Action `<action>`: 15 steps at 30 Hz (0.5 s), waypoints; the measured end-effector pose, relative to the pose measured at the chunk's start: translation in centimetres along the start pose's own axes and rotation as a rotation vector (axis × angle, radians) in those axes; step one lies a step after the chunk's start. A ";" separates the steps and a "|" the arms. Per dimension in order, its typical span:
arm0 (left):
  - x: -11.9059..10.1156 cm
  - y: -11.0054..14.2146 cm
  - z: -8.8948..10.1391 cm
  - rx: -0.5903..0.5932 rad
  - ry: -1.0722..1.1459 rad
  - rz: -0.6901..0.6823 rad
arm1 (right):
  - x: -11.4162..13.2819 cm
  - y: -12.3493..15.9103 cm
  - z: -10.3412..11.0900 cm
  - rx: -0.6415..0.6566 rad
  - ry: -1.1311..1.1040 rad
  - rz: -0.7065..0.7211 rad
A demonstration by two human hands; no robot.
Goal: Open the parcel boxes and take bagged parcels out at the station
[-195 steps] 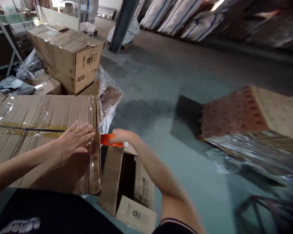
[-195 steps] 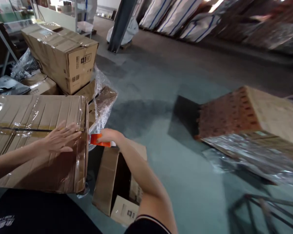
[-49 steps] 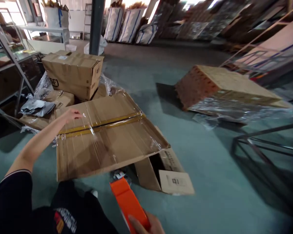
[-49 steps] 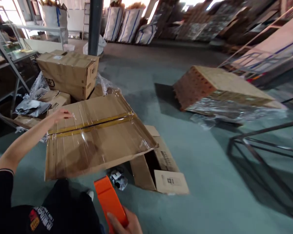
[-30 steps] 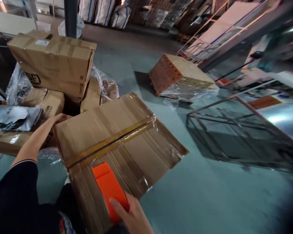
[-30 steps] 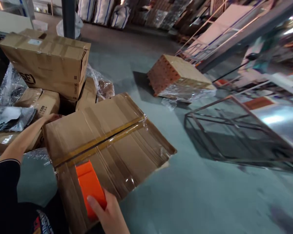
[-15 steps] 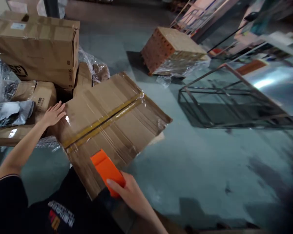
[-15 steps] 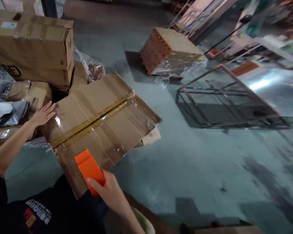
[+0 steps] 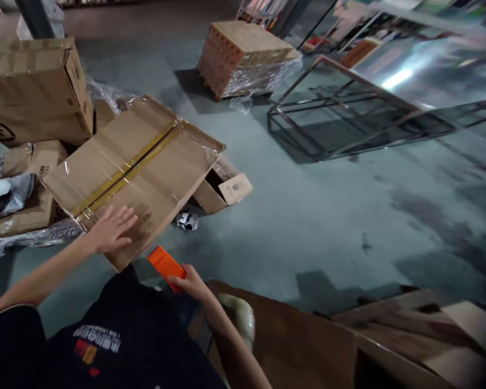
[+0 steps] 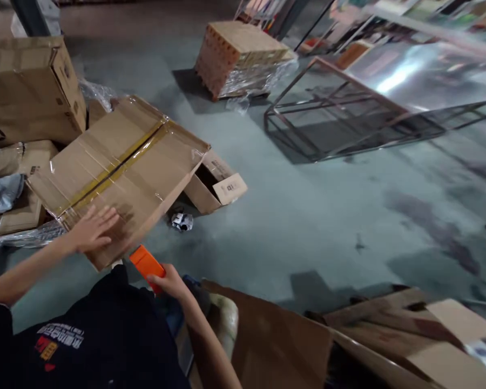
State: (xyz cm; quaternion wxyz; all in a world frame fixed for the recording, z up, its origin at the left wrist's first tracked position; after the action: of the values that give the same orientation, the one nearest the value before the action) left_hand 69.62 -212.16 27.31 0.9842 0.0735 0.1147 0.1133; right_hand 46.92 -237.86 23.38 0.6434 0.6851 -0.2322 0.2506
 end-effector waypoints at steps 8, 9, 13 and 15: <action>-7.2 0.1 -1.8 0.022 0.002 -0.021 | -5.0 8.3 2.5 -0.075 0.074 0.026; -7.1 0.2 -1.4 0.020 -0.006 -0.019 | -5.5 8.7 2.7 -0.109 0.090 0.005; -8.2 -0.4 -1.0 -0.001 -0.058 -0.050 | -4.7 5.5 2.1 -0.166 0.204 -0.035; -9.3 -1.3 -1.8 0.003 -0.060 -0.132 | -3.2 2.3 1.3 -0.195 0.321 -0.084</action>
State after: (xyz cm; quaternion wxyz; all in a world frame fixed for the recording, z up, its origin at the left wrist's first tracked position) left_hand 60.57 -215.40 27.28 0.9924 0.0705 0.0899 0.0456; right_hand 43.07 -239.36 23.01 0.7454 0.5798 -0.1212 0.3060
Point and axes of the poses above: each hand's wrist, its own y-axis away from the middle knuckle, its own z-axis out of the back of the hand, x = y × z, the point moved 1 cm from there along -y, towards the middle knuckle, and after that the axes turned 14 degrees about -z, right-handed, at the moved point
